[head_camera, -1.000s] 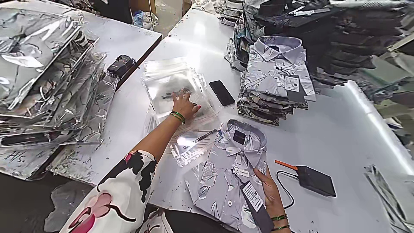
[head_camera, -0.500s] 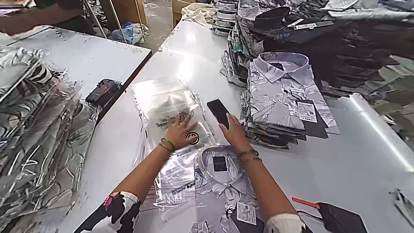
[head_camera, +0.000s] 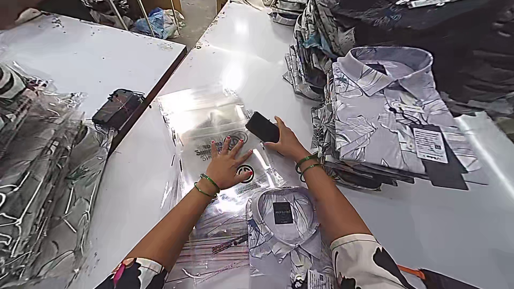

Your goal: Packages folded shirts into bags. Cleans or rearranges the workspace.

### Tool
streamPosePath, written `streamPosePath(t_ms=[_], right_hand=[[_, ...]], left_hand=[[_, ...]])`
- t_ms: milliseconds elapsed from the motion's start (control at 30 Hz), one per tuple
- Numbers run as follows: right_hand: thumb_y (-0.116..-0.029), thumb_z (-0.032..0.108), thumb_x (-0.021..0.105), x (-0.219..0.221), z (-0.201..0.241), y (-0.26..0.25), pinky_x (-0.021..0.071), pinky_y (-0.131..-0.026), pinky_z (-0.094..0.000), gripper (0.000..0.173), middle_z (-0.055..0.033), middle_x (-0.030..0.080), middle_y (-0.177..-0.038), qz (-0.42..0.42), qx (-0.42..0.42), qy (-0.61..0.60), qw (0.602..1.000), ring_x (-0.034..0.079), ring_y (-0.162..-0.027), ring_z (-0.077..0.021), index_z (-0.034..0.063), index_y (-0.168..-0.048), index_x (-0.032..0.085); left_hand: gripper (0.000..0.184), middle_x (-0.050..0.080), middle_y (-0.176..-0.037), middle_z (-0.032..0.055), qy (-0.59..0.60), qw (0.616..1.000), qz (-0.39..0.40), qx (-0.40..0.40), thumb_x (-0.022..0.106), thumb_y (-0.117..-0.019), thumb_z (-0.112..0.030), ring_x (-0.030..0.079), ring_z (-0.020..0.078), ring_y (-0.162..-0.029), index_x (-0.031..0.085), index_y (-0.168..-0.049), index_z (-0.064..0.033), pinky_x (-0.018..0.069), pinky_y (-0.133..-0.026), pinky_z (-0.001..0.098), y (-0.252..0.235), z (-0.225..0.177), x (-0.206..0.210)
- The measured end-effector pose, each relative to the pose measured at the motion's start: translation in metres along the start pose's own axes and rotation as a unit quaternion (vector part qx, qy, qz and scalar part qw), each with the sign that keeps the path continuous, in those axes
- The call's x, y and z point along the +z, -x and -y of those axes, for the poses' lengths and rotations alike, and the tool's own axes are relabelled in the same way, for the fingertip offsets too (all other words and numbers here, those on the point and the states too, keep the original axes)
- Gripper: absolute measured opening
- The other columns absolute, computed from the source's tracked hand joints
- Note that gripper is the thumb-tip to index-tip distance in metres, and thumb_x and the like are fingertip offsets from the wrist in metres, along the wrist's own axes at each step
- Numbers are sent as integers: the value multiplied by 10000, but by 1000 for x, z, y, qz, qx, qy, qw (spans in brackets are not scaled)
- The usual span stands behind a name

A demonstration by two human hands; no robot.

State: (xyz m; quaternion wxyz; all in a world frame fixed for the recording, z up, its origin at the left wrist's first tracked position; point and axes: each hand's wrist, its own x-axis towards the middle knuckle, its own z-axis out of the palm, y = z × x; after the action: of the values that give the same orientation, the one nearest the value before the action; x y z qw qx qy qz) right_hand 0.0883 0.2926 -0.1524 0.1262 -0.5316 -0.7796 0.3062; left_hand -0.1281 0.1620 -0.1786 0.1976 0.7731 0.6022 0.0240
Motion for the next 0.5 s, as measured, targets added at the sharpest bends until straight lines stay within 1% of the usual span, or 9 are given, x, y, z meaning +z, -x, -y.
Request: streamPosePath(t_ms=[67, 100, 167, 233, 300, 367, 400, 433, 500], right_hand=[[-908, 271, 774, 4, 8, 3, 234, -1191, -635, 865, -218, 372, -1598, 39, 13, 62, 997, 318, -1496, -395, 33, -1591, 300], [-938, 268, 743, 1, 13, 14, 206, -1190, -664, 777, -232, 337, -1614, 30, 20, 65, 997, 268, -1516, -409, 31, -1570, 358], [-975, 276, 693, -14, 25, 58, 246, -1191, -626, 657, -245, 361, -1597, -38, 21, 27, 999, 305, -1504, -400, 14, -1522, 441], [-987, 257, 646, -20, 29, 130, 353, -1150, -566, 557, -267, 469, -1514, -148, 10, -37, 988, 439, -1421, -403, -38, -1443, 519], [-993, 240, 581, -9, 17, 206, 392, -1120, -563, 528, -305, 520, -1450, -236, 30, -58, 969, 489, -1367, -443, -96, -1398, 535], [-1005, 251, 562, 12, -11, 271, 395, -1107, -592, 583, -357, 494, -1435, -238, 98, -74, 963, 477, -1348, -498, -135, -1430, 464], [-1011, 258, 564, 21, -26, 298, 423, -1079, -592, 599, -361, 512, -1402, -216, 145, -89, 962, 513, -1302, -493, -135, -1446, 441], [-1017, 239, 576, 27, -39, 318, 463, -1025, -580, 566, -351, 573, -1319, -200, 183, -111, 956, 583, -1207, -462, -133, -1429, 464], [-1028, 231, 575, 32, -51, 344, 526, -886, -477, 442, -240, 689, -1108, -176, 235, -167, 941, 670, -975, -293, -81, -1341, 577]], left_hand=[[733, 191, -1712, 92, 15, 1000, -8, 3, 374, -964, -697, 39, 481, -1560, 357, -1600, -333, -35, -1098, 827, 0, 2, -1], [689, 273, -1685, 105, 40, 998, -37, 14, 426, -981, -634, 92, 465, -1561, 443, -1564, -268, -22, -1115, 816, 1, 4, 1], [545, 488, -1555, 144, 95, 984, -142, 41, 495, -1011, -474, 292, 437, -1515, 616, -1418, -132, 84, -1160, 766, 9, 5, 8], [455, 586, -1446, 190, 124, 969, -206, 53, 527, -1015, -359, 438, 461, -1422, 675, -1320, -56, 250, -1154, 701, 33, -3, 12], [352, 670, -1283, 220, 154, 961, -226, 34, 584, -998, -266, 580, 460, -1259, 715, -1199, -8, 437, -1046, 636, 79, -25, 15], [258, 718, -1047, 234, 208, 948, -241, -22, 629, -970, -186, 685, 423, -1018, 742, -1035, 37, 545, -879, 582, 136, -57, 25], [253, 715, -983, 225, 258, 936, -231, -63, 626, -964, -168, 704, 372, -911, 727, -1014, 59, 571, -796, 534, 166, -76, 36], [285, 712, -1009, 231, 324, 917, -210, -102, 629, -952, -166, 709, 336, -886, 698, -1063, 87, 581, -771, 491, 194, -95, 48], [481, 618, -1298, 272, 474, 858, -120, -157, 645, -925, -158, 688, 328, -1052, 552, -1313, 109, 584, -859, 458, 241, -129, 74]])
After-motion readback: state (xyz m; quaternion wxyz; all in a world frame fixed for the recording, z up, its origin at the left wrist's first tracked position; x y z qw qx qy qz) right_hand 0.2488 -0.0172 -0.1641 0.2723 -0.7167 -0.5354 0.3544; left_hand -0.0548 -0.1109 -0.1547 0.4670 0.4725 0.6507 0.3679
